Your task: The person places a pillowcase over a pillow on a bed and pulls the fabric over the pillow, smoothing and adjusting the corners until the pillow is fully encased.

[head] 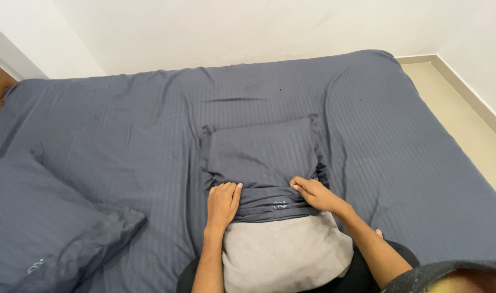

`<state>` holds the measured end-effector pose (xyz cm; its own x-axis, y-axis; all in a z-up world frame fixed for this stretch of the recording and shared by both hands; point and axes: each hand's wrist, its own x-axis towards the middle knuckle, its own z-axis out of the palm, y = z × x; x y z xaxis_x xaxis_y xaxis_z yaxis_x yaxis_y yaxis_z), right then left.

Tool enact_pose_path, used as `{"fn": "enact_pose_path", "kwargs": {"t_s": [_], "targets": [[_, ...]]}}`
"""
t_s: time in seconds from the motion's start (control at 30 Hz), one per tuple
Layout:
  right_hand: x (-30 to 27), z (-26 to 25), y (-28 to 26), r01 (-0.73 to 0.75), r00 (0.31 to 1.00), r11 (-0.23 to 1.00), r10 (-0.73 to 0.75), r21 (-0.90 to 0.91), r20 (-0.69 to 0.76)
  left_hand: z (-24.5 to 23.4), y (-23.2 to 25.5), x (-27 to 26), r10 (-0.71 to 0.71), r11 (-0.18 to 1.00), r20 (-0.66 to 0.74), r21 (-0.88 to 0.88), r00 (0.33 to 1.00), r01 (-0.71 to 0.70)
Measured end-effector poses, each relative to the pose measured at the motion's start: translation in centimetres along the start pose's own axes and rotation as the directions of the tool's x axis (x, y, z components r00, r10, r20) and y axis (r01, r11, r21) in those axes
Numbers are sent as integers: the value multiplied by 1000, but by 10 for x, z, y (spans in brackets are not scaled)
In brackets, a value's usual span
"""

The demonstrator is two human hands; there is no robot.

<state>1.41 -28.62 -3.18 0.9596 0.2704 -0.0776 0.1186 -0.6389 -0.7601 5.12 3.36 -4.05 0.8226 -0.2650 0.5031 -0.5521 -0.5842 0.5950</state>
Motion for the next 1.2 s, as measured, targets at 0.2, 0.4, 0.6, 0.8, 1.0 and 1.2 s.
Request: {"fn": "enact_pose_path", "kwargs": {"t_s": [0.2, 0.4, 0.6, 0.8, 1.0, 1.2], "targets": [[3, -13, 12, -47, 986, 999, 44, -16, -159, 2, 5, -3, -276, 956, 211, -36, 938, 290], [-6, -11, 21, -114, 993, 988, 110, -107, -44, -2, 2, -3, -302, 951, 174, -6, 937, 308], [-9, -5, -10, -122, 986, 987, 109, -102, -123, -14, 11, 4, -398, 899, 86, 236, 913, 370], [1, 1, -22, 289, 937, 936, -320, -202, -140, -17, 30, 11, 16, 998, -29, -61, 999, -17], [-11, -3, -24, 16, 994, 1000, -18, 15, 105, -8, 24, 11, 62, 993, -2, -104, 998, -62], [3, 10, -29, 288, 881, 945, -326, -158, -344, -4, 9, 3, 227, 915, 389, -400, 893, -59]]}}
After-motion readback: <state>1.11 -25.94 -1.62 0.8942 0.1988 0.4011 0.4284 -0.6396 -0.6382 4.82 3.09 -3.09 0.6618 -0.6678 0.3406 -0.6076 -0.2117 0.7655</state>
